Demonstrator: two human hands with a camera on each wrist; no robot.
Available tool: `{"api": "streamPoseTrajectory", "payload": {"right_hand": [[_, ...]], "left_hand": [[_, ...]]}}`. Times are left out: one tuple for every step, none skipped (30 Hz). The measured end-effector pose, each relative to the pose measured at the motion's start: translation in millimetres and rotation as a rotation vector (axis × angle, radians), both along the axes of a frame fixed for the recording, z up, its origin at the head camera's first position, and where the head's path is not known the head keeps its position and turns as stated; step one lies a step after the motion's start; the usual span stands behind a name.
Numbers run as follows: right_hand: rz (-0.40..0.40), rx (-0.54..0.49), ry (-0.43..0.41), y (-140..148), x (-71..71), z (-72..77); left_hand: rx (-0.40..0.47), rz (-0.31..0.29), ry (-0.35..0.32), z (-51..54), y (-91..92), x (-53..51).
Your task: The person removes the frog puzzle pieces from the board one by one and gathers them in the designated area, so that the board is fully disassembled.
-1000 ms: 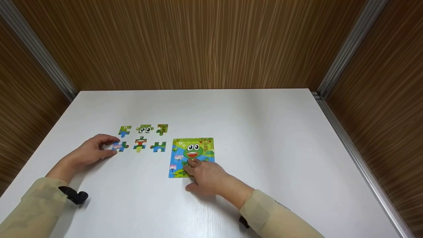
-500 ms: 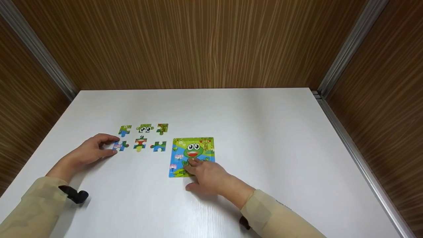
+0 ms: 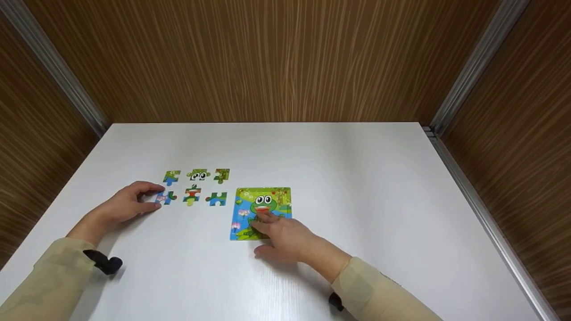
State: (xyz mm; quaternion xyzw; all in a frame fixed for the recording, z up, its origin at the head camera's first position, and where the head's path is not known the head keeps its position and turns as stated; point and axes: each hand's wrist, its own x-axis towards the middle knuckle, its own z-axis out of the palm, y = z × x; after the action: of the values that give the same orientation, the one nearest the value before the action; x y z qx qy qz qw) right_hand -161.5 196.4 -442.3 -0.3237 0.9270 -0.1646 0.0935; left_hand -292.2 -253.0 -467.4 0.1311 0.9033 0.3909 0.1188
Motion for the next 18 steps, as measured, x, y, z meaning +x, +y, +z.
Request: {"api": "streamPoseTrajectory", "payload": {"right_hand": [[0.004, -0.006, 0.004, 2, 0.0, 1.2], [0.006, -0.010, 0.006, 4, 0.0, 2.4], [0.005, -0.013, 0.010, 7, -0.1, 3.2], [0.001, -0.013, 0.015, 10, 0.2, 4.1], [-0.004, -0.013, 0.020, 13, 0.7, 4.9], [-0.011, -0.011, 0.026, 17, 1.1, 5.4], [-0.018, -0.008, 0.031, 21, 2.0, 5.7], [-0.022, -0.004, 0.039, 25, 2.9, 5.8], [-0.027, -0.002, 0.044, 29, 4.0, 6.3], [-0.028, -0.001, 0.047, 33, 5.1, 6.9], [-0.026, -0.003, 0.050, 37, 6.0, 7.2], [-0.024, -0.005, 0.051, 41, 6.9, 7.4], [-0.021, -0.006, 0.050, 44, 8.1, 7.3], [-0.019, -0.007, 0.050, 47, 9.3, 7.3], [-0.020, -0.005, 0.049, 50, 10.5, 7.3], [-0.019, -0.003, 0.051, 53, 11.7, 6.9], [-0.013, 0.004, 0.060, 55, 12.8, 6.6], [-0.010, 0.010, 0.066, 57, 14.1, 6.6]], "left_hand": [[-0.003, 0.000, 0.001, -0.2, -0.1, -0.1], [-0.005, 0.000, 0.002, -0.3, -0.2, -0.1], [-0.003, 0.002, -0.001, -0.4, -0.4, 0.0], [0.001, 0.007, -0.008, -0.3, -0.4, 0.2], [0.006, 0.011, -0.014, -0.2, -0.3, 0.4], [0.012, 0.017, -0.021, -0.1, -0.5, 0.2], [0.023, 0.024, -0.029, 0.4, -0.4, 0.1], [0.032, 0.032, -0.036, 1.4, -0.2, 0.3], [0.050, 0.043, -0.048, 2.9, 0.2, 0.5], [0.063, 0.054, -0.056, 4.9, 0.7, 0.9], [0.074, 0.064, -0.062, 7.2, 1.2, 1.0], [0.090, 0.072, -0.067, 9.6, 2.1, 1.3], [0.103, 0.082, -0.072, 12.8, 2.9, 2.2], [0.121, 0.093, -0.078, 16.4, 4.3, 3.3], [0.131, 0.097, -0.066, 19.9, 6.2, 4.0], [0.133, 0.097, -0.051, 23.8, 9.3, 4.7], [0.137, 0.094, -0.032, 27.8, 13.3, 5.0], [0.143, 0.085, -0.011, 32.1, 18.6, 5.6]]}}
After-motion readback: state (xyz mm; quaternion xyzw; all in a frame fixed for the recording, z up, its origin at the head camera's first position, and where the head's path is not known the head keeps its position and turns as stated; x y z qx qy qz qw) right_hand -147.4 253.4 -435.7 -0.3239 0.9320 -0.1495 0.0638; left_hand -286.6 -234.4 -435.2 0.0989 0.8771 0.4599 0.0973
